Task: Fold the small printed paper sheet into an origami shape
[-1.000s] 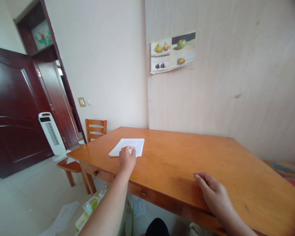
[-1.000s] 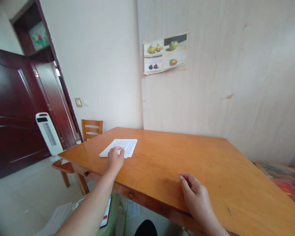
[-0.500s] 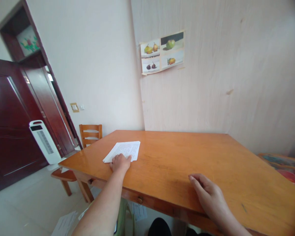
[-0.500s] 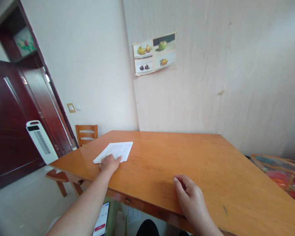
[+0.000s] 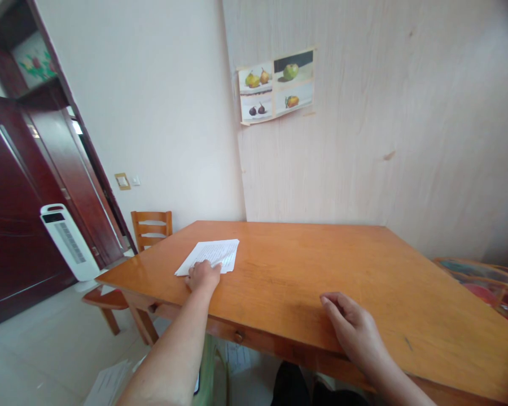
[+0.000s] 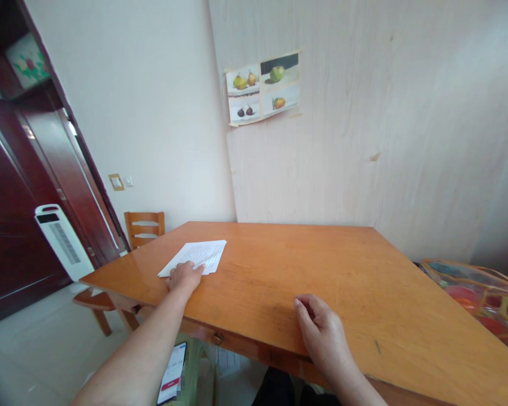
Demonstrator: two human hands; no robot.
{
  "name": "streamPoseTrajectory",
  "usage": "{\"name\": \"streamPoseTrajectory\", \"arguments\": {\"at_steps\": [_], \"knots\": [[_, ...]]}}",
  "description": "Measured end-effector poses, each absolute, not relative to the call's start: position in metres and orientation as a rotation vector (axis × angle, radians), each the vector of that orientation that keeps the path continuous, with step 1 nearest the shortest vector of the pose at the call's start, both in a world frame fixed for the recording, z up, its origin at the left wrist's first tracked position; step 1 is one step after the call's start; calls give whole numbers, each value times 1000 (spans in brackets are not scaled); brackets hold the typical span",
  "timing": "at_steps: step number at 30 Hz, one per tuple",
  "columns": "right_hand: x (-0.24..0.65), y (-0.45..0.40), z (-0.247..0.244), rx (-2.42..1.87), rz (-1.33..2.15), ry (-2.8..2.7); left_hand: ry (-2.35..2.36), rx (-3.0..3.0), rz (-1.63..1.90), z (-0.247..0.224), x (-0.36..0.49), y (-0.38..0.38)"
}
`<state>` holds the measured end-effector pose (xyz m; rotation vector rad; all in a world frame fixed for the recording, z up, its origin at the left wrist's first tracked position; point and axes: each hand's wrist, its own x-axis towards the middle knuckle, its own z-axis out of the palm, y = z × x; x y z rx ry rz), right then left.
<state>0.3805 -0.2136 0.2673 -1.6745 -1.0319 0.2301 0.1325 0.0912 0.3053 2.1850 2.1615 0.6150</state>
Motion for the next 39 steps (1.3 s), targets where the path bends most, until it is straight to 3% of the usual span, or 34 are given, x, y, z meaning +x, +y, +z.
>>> {"name": "streamPoseTrajectory", "arguments": {"at_steps": [19,26,39], "knots": [[376,-216,276,-1662,150,-1056,2114,2143,744,303,126,94],[378,-214,275,-1666,161,-1079,1900,2323,862,302,126,92],[378,-215,273,-1699,157,-1087,1613,2530,731,292,125,74]]}}
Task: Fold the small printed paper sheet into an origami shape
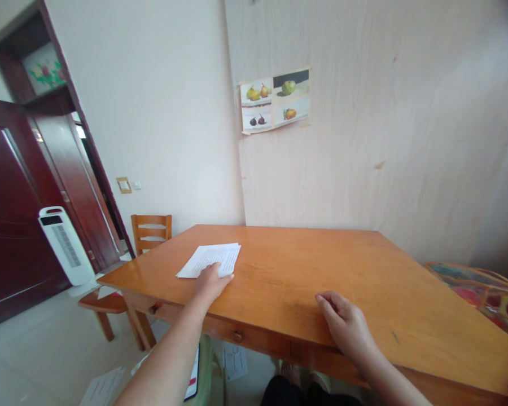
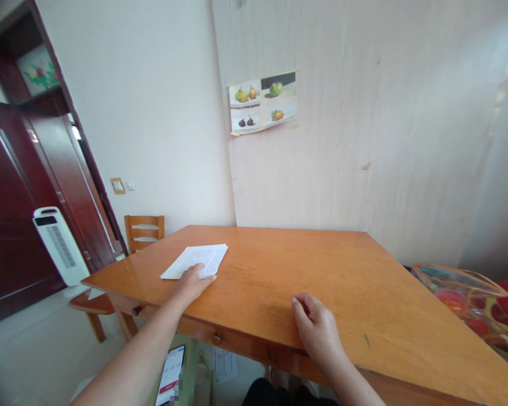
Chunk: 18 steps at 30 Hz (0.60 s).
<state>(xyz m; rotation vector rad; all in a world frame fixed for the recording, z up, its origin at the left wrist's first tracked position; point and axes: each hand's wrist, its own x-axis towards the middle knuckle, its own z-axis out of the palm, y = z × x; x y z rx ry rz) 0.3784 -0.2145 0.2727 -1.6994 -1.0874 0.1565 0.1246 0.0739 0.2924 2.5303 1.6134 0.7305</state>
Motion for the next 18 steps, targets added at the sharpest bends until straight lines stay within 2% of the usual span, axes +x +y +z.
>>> {"name": "streamPoseTrajectory", "arguments": {"at_steps": [18], "knots": [[380,-213,271,-1671,142,-1101,1723,2623,742,289,124,75]]}}
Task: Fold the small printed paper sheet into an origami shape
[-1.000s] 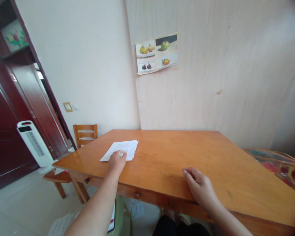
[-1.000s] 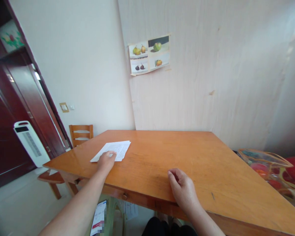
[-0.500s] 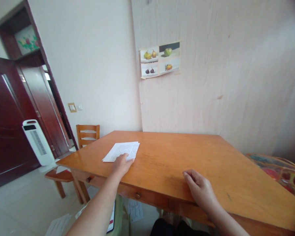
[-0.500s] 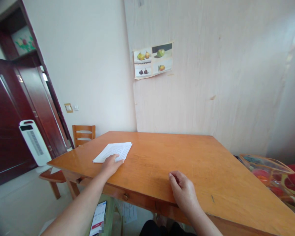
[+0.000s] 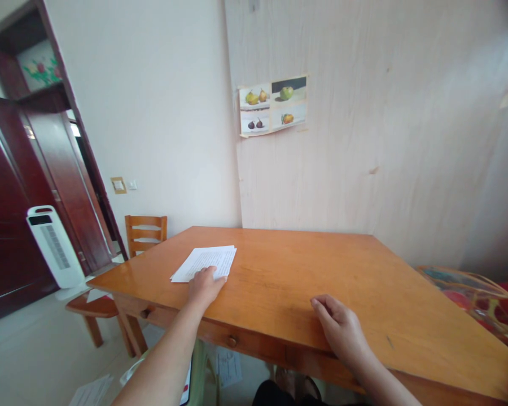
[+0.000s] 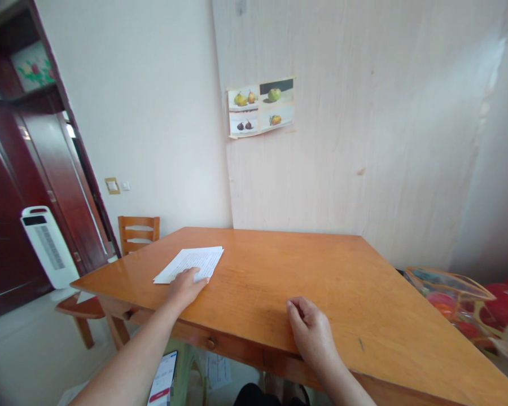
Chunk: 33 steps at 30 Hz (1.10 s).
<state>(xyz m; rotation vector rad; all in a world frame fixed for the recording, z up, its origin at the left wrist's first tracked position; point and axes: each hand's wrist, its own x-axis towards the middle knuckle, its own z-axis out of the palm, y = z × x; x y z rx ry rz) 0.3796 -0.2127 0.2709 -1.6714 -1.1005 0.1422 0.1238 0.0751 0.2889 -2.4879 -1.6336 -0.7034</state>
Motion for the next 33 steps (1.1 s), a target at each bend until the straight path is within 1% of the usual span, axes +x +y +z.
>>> {"name": "streamPoseTrajectory", "arguments": {"at_steps": [9,29,33], "knots": [[383,-213,272,-1686,153,-1086,-1666,-2436,-797,288,121,79],[383,-209,267,-1683,184,-1092,-1600,-2585,-651,291,122,67],[384,-209,267,-1693,169,-1089,-1676,-2551,-668,295,121,66]]}}
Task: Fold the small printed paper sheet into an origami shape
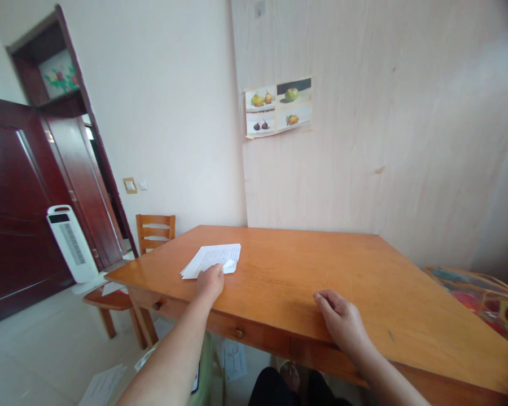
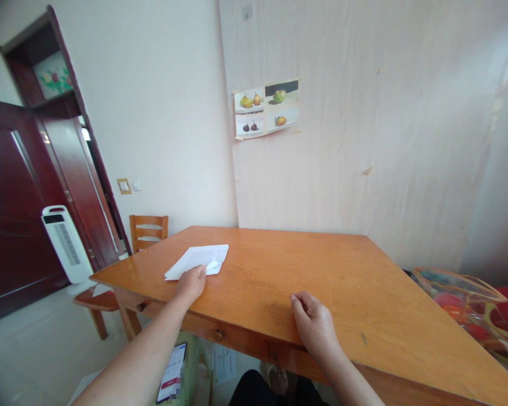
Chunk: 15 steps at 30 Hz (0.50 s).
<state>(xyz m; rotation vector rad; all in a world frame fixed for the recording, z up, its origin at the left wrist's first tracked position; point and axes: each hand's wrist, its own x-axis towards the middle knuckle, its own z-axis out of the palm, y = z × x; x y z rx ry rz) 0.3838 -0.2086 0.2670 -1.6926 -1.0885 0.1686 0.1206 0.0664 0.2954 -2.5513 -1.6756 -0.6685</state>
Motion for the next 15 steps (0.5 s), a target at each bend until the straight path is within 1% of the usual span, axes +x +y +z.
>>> {"name": "streamPoseTrajectory", "arguments": {"at_steps": [6,10,15], "knots": [[384,-206,266,-1682,176,-1064,-1754,-2435,-815,304,119,57],[383,-205,268,-1644,165,-1028,-1692,-2406,-939,315,130,43],[380,-205,272,-1573,200,-966,-1511,-2487,-1043,333,163,21]]}}
